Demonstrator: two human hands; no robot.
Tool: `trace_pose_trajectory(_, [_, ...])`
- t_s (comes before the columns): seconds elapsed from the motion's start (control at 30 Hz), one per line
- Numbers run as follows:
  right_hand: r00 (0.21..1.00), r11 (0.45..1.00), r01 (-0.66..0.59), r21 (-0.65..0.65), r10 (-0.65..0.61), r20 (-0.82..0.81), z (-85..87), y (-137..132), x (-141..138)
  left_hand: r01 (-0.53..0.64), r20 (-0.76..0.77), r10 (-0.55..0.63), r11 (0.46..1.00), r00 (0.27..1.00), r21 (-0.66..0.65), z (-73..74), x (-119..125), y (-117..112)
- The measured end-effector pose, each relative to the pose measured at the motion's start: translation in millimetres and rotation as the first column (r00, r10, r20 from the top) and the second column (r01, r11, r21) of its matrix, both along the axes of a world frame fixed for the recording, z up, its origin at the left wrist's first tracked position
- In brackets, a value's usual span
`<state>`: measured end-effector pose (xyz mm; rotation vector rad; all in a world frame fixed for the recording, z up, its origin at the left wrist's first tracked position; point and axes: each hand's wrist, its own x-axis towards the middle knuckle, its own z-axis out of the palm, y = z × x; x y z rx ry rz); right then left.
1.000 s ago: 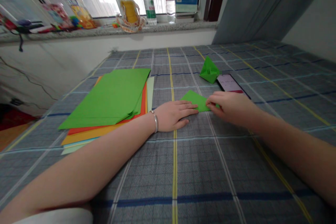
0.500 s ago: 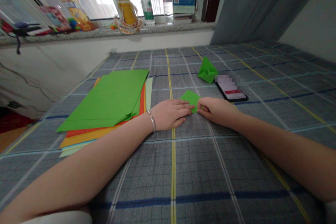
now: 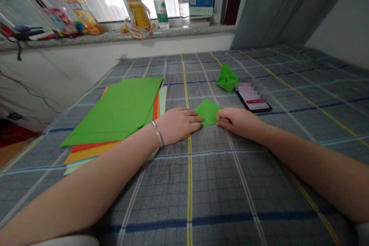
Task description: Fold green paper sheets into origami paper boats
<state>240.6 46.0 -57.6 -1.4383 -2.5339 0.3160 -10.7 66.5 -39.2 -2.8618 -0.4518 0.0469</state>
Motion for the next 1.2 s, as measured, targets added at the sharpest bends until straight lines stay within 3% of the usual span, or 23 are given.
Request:
trace_pose_trajectory(0.27, [1.000, 1.000, -0.011, 0.000, 0.011, -0.026, -1.1, -1, 2, -0.037, -0.024, 0.036, 0.999, 0.999, -0.033, 13.3, -15, 0])
trace_pose_trajectory(0.47, [0.999, 1.000, -0.027, 0.002, 0.027, -0.036, -3.9, 2, 5, -0.049, 0.025, 0.051, 0.994, 0.998, -0.096, 15.0, -27, 2])
trace_pose_trajectory(0.73, [0.999, 1.000, -0.019, -0.004, 0.019, -0.032, -3.1, 2, 4, -0.120, -0.079, 0.113, 0.989, 0.990, -0.086, 18.9, -36, 4])
trace_pose_trajectory(0.9, [0.999, 1.000, -0.013, 0.004, 0.013, -0.030, -3.4, 0, 4, -0.161, -0.026, 0.159, 0.973, 0.987, -0.167, 16.4, -42, 7])
trace_pose_trajectory(1.0, [1.000, 0.995, -0.028, 0.099, 0.029, -0.010, -4.6, -1, 5, -0.247, 0.026, 0.261, 0.939, 0.965, -0.239, 13.5, -40, 7])
trace_pose_trajectory(1.1, [0.997, 0.967, -0.072, 0.246, 0.075, -0.004, -5.9, -1, 7, -0.350, 0.164, 0.423, 0.871, 0.891, -0.344, 8.0, -36, 9])
trace_pose_trajectory(1.2, [0.994, 0.949, -0.093, 0.302, 0.104, -0.021, -7.3, 0, 8, -0.357, 0.212, 0.492, 0.812, 0.844, -0.463, 1.7, -33, 13])
